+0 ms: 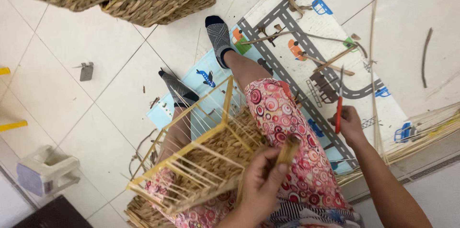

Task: The person weaves strips of plant material through a wooden frame to create the walls of a basket, using their hands to interlace the strips and scissors to trim the excess material.

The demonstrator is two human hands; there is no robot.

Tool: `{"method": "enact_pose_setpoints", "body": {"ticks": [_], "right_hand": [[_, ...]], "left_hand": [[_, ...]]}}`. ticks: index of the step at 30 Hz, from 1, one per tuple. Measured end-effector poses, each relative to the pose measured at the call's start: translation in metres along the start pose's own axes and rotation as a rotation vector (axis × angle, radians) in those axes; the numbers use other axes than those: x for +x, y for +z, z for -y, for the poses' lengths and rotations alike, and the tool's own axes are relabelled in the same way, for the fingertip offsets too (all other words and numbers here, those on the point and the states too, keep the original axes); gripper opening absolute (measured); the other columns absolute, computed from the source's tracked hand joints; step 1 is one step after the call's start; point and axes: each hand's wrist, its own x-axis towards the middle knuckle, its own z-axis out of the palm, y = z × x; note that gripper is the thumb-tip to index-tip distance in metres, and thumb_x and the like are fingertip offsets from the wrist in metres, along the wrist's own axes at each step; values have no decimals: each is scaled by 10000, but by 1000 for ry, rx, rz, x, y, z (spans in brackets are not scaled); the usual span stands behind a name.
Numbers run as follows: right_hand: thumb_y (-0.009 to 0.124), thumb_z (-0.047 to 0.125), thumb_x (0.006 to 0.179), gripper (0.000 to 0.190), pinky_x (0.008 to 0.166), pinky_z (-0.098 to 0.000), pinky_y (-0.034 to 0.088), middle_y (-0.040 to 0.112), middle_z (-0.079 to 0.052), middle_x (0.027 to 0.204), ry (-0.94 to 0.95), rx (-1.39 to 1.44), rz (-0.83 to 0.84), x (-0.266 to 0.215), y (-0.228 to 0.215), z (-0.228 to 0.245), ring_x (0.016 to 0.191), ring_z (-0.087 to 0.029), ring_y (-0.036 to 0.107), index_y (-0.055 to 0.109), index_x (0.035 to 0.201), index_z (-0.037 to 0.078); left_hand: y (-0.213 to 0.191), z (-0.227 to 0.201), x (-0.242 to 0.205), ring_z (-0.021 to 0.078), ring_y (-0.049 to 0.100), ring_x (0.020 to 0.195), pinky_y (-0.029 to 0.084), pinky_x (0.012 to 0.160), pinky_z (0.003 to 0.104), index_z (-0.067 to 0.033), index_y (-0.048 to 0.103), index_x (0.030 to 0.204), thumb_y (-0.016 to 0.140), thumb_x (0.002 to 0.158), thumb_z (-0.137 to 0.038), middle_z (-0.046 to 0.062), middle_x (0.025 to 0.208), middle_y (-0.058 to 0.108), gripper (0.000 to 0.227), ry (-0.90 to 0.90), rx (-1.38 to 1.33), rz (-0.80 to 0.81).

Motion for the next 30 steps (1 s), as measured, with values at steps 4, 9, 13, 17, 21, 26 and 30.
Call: {"method": "enact_pose_setpoints", "body": {"ticks": [4,9,13,17,21,26,30], "right_hand": [[723,294,903,645,802,-424,522,654,-207,1095,-127,42,110,-100,-23,93,1072,-296,700,457,1376,-56],[875,525,614,1197,1096,-506,429,478,-256,1432,-761,-335,654,-185,-2,179,1337,-377,497,273,1509,6],[873,481,506,1266,1108,-432,455,540,-174,1391,-804,-496,695,-224,31,198,1319,-312,553,285,1532,32],[872,316,518,1174,1034,-436,428,559,-207,1361,-720,-389,693,-258,46,204,1271,-318,545,330,1505,-14],[827,169,561,957,609,-342,578,664,-92,869,-498,-479,593,-265,48,199,714,-199,687,448,1433,61],[784,42,736,539,567,-278,555,656,-40,787,-631,-269,623,-256,41,176,639,-120,635,621,1248,-2],[767,124,788,406,579,-308,651,735,-48,769,-508,-355,541,-241,45,173,627,-151,748,651,1164,22]], "left_hand": [[3,-5,-3,84,578,879,514,759,240,33,626,1272,621,1074,-102,28,1034,600,240,189,0,-2],[7,-6,-21,80,622,925,551,788,245,8,583,1354,604,1034,-121,32,1117,673,346,236,-214,-92],[4,1,-43,93,632,892,554,781,255,7,576,1385,600,1051,-127,52,1122,683,361,273,-312,-80],[-6,19,-54,94,644,860,555,770,253,20,582,1341,597,1083,-140,56,1060,698,304,346,-373,-43],[-10,34,-62,89,620,806,540,709,249,43,596,1290,621,1105,-122,55,1016,682,250,367,-341,-62],[-17,28,-69,94,666,861,570,731,247,11,590,1307,599,1065,-138,44,1064,694,284,349,-351,-56],[-31,14,-82,123,692,891,578,757,262,23,583,1321,591,1069,-137,53,1089,697,299,305,-439,-1]]}}
